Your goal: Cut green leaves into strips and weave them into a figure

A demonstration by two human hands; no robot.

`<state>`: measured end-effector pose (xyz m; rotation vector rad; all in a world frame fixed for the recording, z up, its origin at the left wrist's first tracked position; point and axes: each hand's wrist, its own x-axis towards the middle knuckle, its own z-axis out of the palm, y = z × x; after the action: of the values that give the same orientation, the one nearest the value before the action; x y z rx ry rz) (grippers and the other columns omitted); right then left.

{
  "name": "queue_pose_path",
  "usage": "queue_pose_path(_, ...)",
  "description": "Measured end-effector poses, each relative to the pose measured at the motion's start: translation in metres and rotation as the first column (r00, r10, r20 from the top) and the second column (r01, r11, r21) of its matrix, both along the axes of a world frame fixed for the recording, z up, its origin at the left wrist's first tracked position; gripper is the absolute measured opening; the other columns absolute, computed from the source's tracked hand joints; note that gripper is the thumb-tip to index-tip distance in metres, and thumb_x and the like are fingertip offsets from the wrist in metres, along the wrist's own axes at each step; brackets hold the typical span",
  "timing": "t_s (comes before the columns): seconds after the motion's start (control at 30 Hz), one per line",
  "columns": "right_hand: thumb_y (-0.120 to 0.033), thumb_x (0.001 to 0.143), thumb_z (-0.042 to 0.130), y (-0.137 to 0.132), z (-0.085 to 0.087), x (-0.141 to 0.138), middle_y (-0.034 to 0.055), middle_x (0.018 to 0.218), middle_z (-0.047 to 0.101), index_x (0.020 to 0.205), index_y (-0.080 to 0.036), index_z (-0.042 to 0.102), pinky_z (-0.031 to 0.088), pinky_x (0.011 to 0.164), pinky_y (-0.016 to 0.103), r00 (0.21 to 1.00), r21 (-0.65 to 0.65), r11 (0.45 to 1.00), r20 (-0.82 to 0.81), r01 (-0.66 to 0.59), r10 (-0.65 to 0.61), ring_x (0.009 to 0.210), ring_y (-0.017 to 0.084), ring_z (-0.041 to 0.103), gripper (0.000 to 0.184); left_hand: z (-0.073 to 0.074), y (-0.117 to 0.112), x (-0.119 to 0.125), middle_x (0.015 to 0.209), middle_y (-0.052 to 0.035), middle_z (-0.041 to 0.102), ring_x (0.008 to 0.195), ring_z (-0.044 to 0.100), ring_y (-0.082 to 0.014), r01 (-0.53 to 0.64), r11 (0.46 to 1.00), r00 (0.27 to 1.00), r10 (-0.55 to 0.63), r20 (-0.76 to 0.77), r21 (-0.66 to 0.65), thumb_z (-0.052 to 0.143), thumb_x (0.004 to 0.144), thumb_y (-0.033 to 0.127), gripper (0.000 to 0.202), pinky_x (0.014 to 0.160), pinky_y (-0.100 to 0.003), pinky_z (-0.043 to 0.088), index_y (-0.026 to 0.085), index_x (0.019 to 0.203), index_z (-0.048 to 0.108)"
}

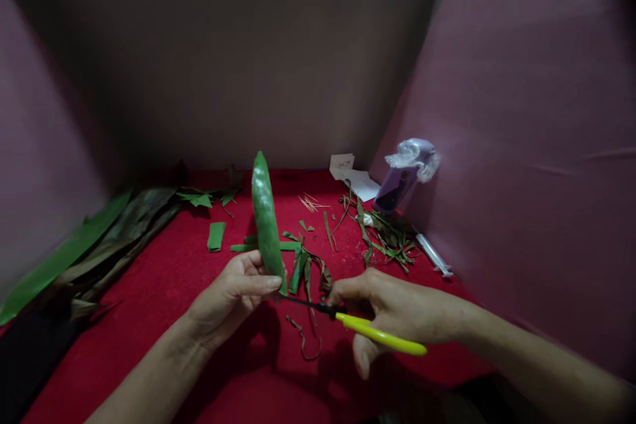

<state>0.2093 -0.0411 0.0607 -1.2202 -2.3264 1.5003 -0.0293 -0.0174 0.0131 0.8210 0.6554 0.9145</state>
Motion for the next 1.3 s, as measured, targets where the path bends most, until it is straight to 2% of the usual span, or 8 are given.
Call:
queue_pose_path(0.13, -0.041, 0.068, 0.072, -0.021, 0.005, 0.002, -0.004, 0.062, 0.058, 0.082, -0.02, 0.059, 0.03, 0.043, 0.018, 0.994, 0.268, 0.958, 0.0, 0.103, -0.107, 0.051, 0.01, 0.046, 0.029, -0.002, 0.0, -0.001, 0.07, -0.002, 0.067, 0.061, 0.059, -0.011, -0.181, 0.983, 0.982, 0.181, 0.047, -0.017, 0.077, 0.059, 0.006, 0.022, 0.058, -0.02, 0.048, 0.014, 0.077, 0.067)
queue_pose_path(0.33, -0.04, 0.061, 0.076, -0.042, -0.019, -0.019, 0.0, 0.063, 0.061, 0.086, -0.018, 0.058, 0.039, 0.044, 0.022, 0.938, 0.572, 0.766, -0.016, 0.293, -0.346, 0.051, 0.014, 0.052, 0.037, -0.003, -0.004, 0.001, 0.07, -0.0003, 0.062, 0.066, 0.054, -0.0108, -0.214, 0.969, 0.971, 0.198, 0.131, 0.122, 0.074, 0.065, 0.01, 0.015, 0.063, -0.021, 0.046, 0.015, 0.076, 0.066)
queue_pose_path(0.4, -0.038, 0.067, 0.072, -0.043, -0.032, -0.025, 0.0041, 0.069, 0.063, 0.092, -0.015, 0.06, 0.043, 0.048, 0.023, 0.948, 0.644, 0.716, -0.048, 0.271, -0.315, 0.055, 0.016, 0.057, 0.037, -0.002, -0.005, 0.003, 0.071, 0.0001, 0.06, 0.067, 0.053, -0.0115, -0.211, 0.962, 0.971, 0.186, 0.15, 0.174, 0.073, 0.066, 0.011, 0.012, 0.065, -0.022, 0.045, 0.016, 0.075, 0.066)
queue_pose_path(0.53, -0.053, 0.079, 0.054, -0.042, -0.049, -0.032, 0.0096, 0.072, 0.064, 0.1, -0.01, 0.061, 0.047, 0.049, 0.026, 0.961, 0.783, 0.57, -0.126, 0.25, -0.248, 0.057, 0.019, 0.061, 0.048, 0.001, -0.006, 0.006, 0.071, 0.0009, 0.058, 0.071, 0.053, -0.0123, -0.212, 0.953, 0.971, 0.181, 0.158, 0.215, 0.072, 0.067, 0.01, 0.011, 0.068, -0.022, 0.044, 0.017, 0.071, 0.064)
queue_pose_path(0.67, -0.056, 0.087, 0.04, -0.042, -0.053, -0.037, 0.011, 0.067, 0.063, 0.102, -0.006, 0.06, 0.045, 0.044, 0.026, 0.96, 0.878, 0.424, -0.123, 0.224, -0.252, 0.053, 0.02, 0.061, 0.056, 0.0, -0.006, 0.005, 0.07, 0.002, 0.058, 0.071, 0.052, -0.0125, -0.215, 0.953, 0.967, 0.177, 0.183, 0.215, 0.072, 0.067, 0.01, 0.013, 0.069, -0.023, 0.043, 0.019, 0.071, 0.063)
queue_pose_path(0.77, -0.057, 0.087, 0.04, -0.041, -0.053, -0.041, 0.0107, 0.065, 0.063, 0.102, -0.005, 0.06, 0.044, 0.041, 0.026, 0.957, 0.909, 0.356, -0.125, 0.217, -0.262, 0.05, 0.02, 0.06, 0.059, -0.001, -0.007, 0.004, 0.07, 0.0021, 0.059, 0.071, 0.052, -0.0123, -0.204, 0.958, 0.969, 0.168, 0.181, 0.202, 0.073, 0.066, 0.01, 0.015, 0.067, -0.022, 0.043, 0.019, 0.071, 0.063)
queue_pose_path(0.97, -0.058, 0.09, 0.028, -0.04, -0.051, -0.044, 0.01, 0.062, 0.062, 0.099, -0.005, 0.061, 0.047, 0.045, 0.026, 0.958, 0.928, 0.301, -0.149, 0.221, -0.245, 0.052, 0.02, 0.062, 0.063, -0.001, -0.009, 0.005, 0.069, 0.0017, 0.06, 0.07, 0.052, -0.012, -0.178, 0.964, 0.974, 0.143, 0.176, 0.2, 0.075, 0.065, 0.012, 0.014, 0.067, -0.022, 0.042, 0.019, 0.072, 0.064)
queue_pose_path(1.3, -0.048, 0.087, 0.042, -0.04, -0.053, -0.047, 0.0083, 0.06, 0.062, 0.097, -0.005, 0.062, 0.044, 0.042, 0.025, 0.948, 0.902, 0.338, -0.186, 0.269, -0.258, 0.048, 0.018, 0.059, 0.048, -0.001, -0.01, 0.009, 0.07, 0.001, 0.06, 0.07, 0.054, -0.0136, -0.209, 0.959, 0.968, 0.177, 0.176, 0.19, 0.075, 0.062, 0.01, 0.016, 0.067, -0.024, 0.044, 0.019, 0.07, 0.065)
